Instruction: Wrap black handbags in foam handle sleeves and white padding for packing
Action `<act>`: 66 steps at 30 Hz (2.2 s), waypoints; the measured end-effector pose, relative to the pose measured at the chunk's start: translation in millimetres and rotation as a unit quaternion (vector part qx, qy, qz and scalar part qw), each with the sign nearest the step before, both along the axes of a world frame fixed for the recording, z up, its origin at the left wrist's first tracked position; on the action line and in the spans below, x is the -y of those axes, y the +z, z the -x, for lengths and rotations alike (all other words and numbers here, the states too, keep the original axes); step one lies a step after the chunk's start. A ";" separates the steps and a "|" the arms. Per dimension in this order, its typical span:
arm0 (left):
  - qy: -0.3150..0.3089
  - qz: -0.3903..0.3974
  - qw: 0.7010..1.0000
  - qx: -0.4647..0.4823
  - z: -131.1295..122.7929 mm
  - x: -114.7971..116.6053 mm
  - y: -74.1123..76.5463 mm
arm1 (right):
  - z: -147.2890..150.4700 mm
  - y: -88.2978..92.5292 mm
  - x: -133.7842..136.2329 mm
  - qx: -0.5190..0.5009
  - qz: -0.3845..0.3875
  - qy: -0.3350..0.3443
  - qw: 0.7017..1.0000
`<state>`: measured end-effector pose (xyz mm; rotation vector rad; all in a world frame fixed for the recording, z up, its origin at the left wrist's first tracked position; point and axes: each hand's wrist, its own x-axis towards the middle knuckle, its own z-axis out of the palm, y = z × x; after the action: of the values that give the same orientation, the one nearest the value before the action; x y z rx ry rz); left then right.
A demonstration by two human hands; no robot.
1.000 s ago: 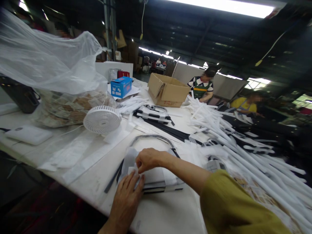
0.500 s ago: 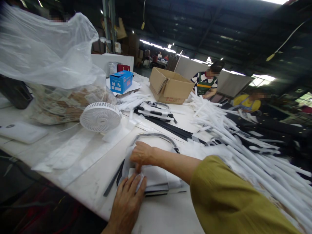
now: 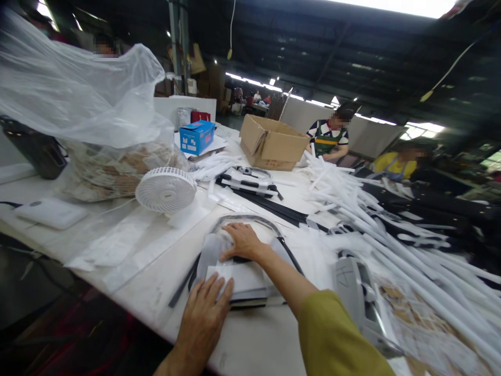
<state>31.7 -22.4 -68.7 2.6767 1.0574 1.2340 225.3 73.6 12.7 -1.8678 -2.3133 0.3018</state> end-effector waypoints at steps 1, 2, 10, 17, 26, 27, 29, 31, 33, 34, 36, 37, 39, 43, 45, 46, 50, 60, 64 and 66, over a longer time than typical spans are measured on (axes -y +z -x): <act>0.001 -0.002 1.000 -0.004 0.7 -0.4 0.2 | -1.6 -0.8 0.0 -0.006 -0.011 -0.033 0.999; 0.001 -0.004 1.000 -0.011 1.9 -0.7 0.6 | -5.6 1.2 0.0 -0.012 -0.023 -0.061 0.998; -0.016 0.022 0.995 -0.093 5.1 -2.7 41.2 | -70.5 21.7 73.0 -0.056 0.020 -0.119 0.991; -0.008 0.119 0.969 -0.216 -22.8 -64.0 65.8 | -69.0 -28.3 123.0 0.060 -0.026 -0.135 0.989; -0.019 0.208 0.932 -0.296 -25.7 -83.7 41.1 | -67.3 -55.1 131.6 0.043 -0.104 -0.161 0.981; -0.019 0.211 0.931 -0.298 -26.3 -83.8 42.2 | -67.6 -55.1 130.7 0.044 -0.104 -0.160 0.981; -0.022 0.217 0.928 -0.301 -27.4 -85.7 45.1 | -67.1 -52.7 128.3 0.045 -0.091 -0.164 0.981; -0.031 0.221 0.927 -0.301 -27.6 -89.0 48.2 | -64.1 -49.3 127.8 0.043 -0.069 -0.174 0.981; -0.046 0.224 0.926 -0.299 -26.2 -92.4 51.8 | -57.8 -47.3 131.5 0.040 -0.048 -0.190 0.980; -0.057 0.225 0.926 -0.298 -24.5 -93.6 53.8 | -53.8 -47.2 135.1 0.036 -0.039 -0.201 0.978; -0.078 0.225 0.925 -0.295 -19.4 -93.9 57.4 | -46.3 -47.4 145.0 0.024 -0.026 -0.226 0.973; -0.086 0.222 0.926 -0.292 -16.0 -93.0 58.7 | -43.6 -47.0 150.6 0.015 -0.020 -0.237 0.971; -0.096 0.215 0.930 -0.282 -8.5 -89.6 59.0 | -41.4 -44.1 161.4 -0.008 -0.007 -0.255 0.967; -0.095 0.213 0.936 -0.265 2.7 -82.7 50.7 | -45.5 -37.4 179.0 -0.013 -0.037 -0.248 0.968; -0.091 0.218 0.937 -0.257 4.6 -81.4 44.6 | -46.1 -42.0 186.2 0.000 -0.065 -0.235 0.970; -0.089 0.219 0.938 -0.253 4.6 -81.3 41.8 | -45.3 -46.6 189.4 0.002 -0.075 -0.235 0.969; -0.085 0.224 0.941 -0.239 2.3 -83.4 35.2 | -40.5 -65.9 195.9 -0.019 -0.107 -0.259 0.960; -0.077 0.227 0.950 -0.199 22.6 -78.9 46.2 | -55.6 -47.5 206.6 -0.100 -0.080 -0.279 0.952; -0.080 0.234 0.944 -0.216 31.7 -68.3 38.1 | -50.8 -62.1 219.2 -0.091 -0.094 -0.273 0.953; -0.079 0.236 0.942 -0.224 32.5 -66.7 32.1 | -47.4 -67.2 221.2 -0.091 -0.095 -0.279 0.951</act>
<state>-0.8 44.3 -36.6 2.6229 0.9837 0.2851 272.6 -147.7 -54.5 -2.1768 -1.5484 0.1597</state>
